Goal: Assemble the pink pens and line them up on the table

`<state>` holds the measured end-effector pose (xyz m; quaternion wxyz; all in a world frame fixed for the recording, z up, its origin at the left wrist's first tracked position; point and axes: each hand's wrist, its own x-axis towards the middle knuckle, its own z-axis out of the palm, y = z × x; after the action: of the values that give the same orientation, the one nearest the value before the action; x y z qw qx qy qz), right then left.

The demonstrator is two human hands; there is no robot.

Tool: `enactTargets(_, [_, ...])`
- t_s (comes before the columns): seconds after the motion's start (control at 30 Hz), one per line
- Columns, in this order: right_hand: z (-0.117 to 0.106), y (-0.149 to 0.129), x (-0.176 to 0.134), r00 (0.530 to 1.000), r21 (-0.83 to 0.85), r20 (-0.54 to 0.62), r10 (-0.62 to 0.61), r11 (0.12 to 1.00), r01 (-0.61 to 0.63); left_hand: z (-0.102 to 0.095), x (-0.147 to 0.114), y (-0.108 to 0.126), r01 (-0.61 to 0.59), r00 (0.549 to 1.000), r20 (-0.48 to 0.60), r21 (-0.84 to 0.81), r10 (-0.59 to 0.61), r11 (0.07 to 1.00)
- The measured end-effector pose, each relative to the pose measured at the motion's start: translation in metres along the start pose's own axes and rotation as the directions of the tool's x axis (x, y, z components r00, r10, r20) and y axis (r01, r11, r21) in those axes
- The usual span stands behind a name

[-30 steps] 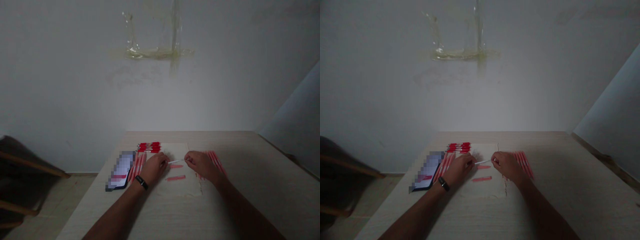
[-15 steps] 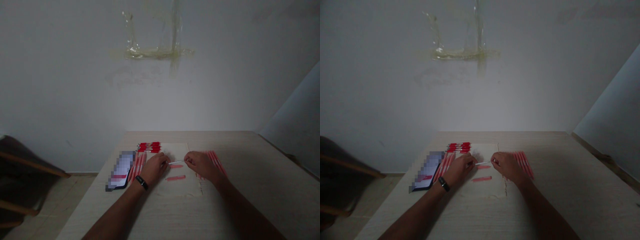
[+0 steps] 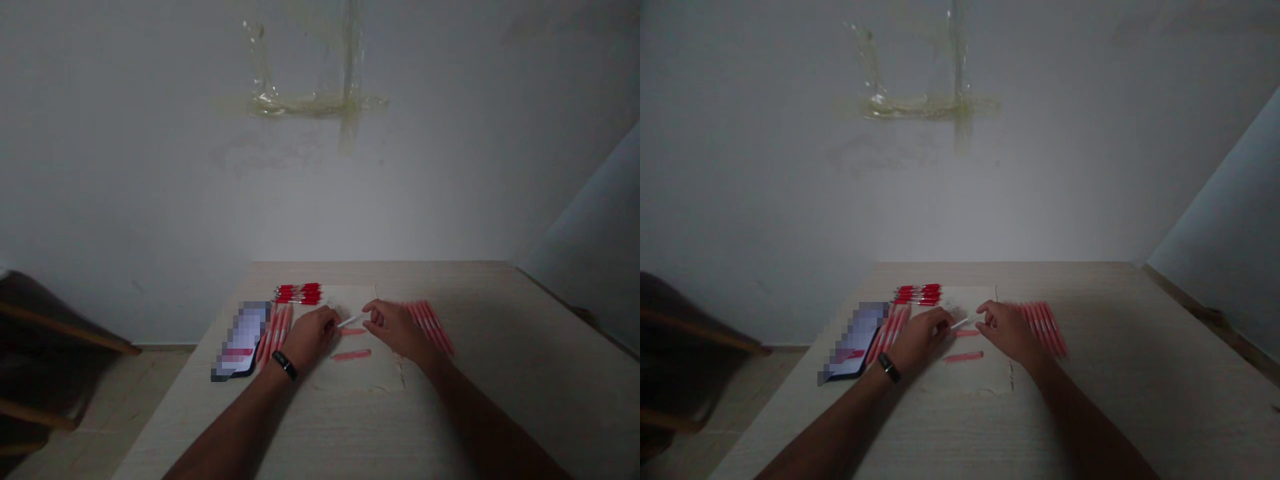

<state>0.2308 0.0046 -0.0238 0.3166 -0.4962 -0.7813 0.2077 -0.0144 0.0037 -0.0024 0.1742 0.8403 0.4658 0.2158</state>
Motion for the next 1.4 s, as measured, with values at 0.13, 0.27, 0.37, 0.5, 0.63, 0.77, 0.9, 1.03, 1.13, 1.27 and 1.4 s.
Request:
enactTargets(0.13, [0.010, -0.001, 0.000, 0.994, -0.045, 0.073, -0.078, 0.996, 0.082, 0.003, 0.000, -0.002, 0.029, 0.999, -0.026, -0.008, -0.029, 1.000])
enactTargets(0.27, [0.010, -0.005, 0.001, 0.982, -0.115, 0.125, -0.141, 0.981, 0.155, 0.002, 0.000, 0.000, 0.047, 0.999, -0.025, 0.006, -0.047, 0.999])
enactTargets(0.37, [0.001, -0.001, 0.003, 0.986, -0.148, 0.075, -0.147, 0.977, 0.156, 0.000, 0.000, 0.000, 0.060, 0.998, -0.020, 0.019, -0.059, 0.998])
enactTargets(0.5, [-0.018, 0.014, 0.006, 0.987, -0.149, -0.010, -0.160, 0.976, 0.156, -0.001, 0.000, -0.002, 0.089, 0.996, -0.023, 0.042, -0.088, 0.995])
enactTargets(0.63, [-0.029, 0.023, 0.007, 0.988, -0.127, -0.109, -0.106, 0.988, 0.092, 0.000, 0.000, -0.004, 0.109, 0.994, -0.017, 0.056, -0.109, 0.992])
enactTargets(0.77, [-0.029, 0.017, 0.007, 0.985, -0.115, -0.122, -0.118, 0.988, 0.104, 0.001, -0.001, -0.006, 0.105, 0.994, -0.017, 0.069, -0.104, 0.992])
enactTargets(0.9, [-0.028, 0.009, 0.006, 0.986, -0.125, -0.099, -0.137, 0.984, 0.124, 0.002, 0.000, -0.005, 0.111, 0.994, -0.013, 0.071, -0.110, 0.991])
enactTargets(1.03, [-0.027, 0.008, 0.006, 0.984, -0.137, -0.073, -0.164, 0.979, 0.153, 0.002, 0.000, -0.002, 0.138, 0.990, -0.002, 0.072, -0.138, 0.988])
enactTargets(1.13, [-0.027, 0.008, 0.006, 0.983, -0.149, -0.059, -0.171, 0.976, 0.161, 0.002, -0.001, -0.003, 0.127, 0.992, 0.007, 0.070, -0.128, 0.989])
enactTargets(1.27, [-0.026, 0.006, 0.005, 0.982, -0.163, -0.042, -0.186, 0.971, 0.177, 0.003, -0.001, -0.005, 0.095, 0.995, -0.006, 0.076, -0.095, 0.993])
enactTargets(1.4, [-0.022, 0.001, 0.004, 0.979, -0.159, -0.008, -0.204, 0.967, 0.201, 0.003, 0.000, -0.005, 0.047, 0.999, -0.028, 0.040, -0.046, 0.998])
